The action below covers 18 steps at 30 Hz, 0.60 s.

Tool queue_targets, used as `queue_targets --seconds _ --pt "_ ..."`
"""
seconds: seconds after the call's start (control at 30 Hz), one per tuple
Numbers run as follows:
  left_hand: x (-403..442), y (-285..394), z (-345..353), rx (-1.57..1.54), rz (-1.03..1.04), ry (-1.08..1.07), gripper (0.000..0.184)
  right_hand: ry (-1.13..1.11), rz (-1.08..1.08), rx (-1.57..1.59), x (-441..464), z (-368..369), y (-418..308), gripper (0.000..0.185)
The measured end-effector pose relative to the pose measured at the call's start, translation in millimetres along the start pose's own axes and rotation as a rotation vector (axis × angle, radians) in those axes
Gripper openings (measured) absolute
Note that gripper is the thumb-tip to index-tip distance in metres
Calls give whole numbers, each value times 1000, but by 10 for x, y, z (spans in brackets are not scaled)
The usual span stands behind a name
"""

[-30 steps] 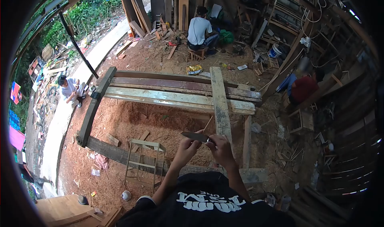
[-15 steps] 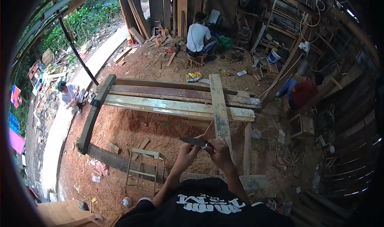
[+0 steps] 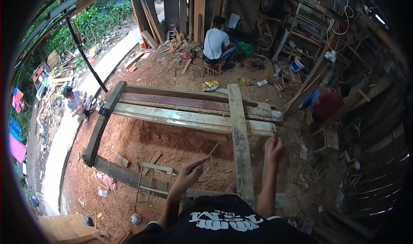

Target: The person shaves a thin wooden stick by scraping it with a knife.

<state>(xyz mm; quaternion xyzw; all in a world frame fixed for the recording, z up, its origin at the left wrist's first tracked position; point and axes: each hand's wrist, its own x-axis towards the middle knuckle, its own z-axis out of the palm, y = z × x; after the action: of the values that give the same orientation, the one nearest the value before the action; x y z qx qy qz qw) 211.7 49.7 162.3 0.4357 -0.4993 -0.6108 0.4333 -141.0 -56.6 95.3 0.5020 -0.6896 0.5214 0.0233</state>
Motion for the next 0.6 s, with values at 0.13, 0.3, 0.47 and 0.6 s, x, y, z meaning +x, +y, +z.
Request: queue_targets --seconds 0.13,0.3,0.47,0.6 --pt "-3 -23 5 -117 -144 193 39 -273 -19 123 -52 -326 -473 42" --pt "204 46 225 -111 -74 112 42 -654 31 375 -693 -218 -912 39" --pt "189 -147 488 -77 11 81 41 -789 -240 410 -1048 -190 -1247 50" --pt "17 -127 484 -34 4 30 45 -756 -337 379 -1029 -344 -1379 37"
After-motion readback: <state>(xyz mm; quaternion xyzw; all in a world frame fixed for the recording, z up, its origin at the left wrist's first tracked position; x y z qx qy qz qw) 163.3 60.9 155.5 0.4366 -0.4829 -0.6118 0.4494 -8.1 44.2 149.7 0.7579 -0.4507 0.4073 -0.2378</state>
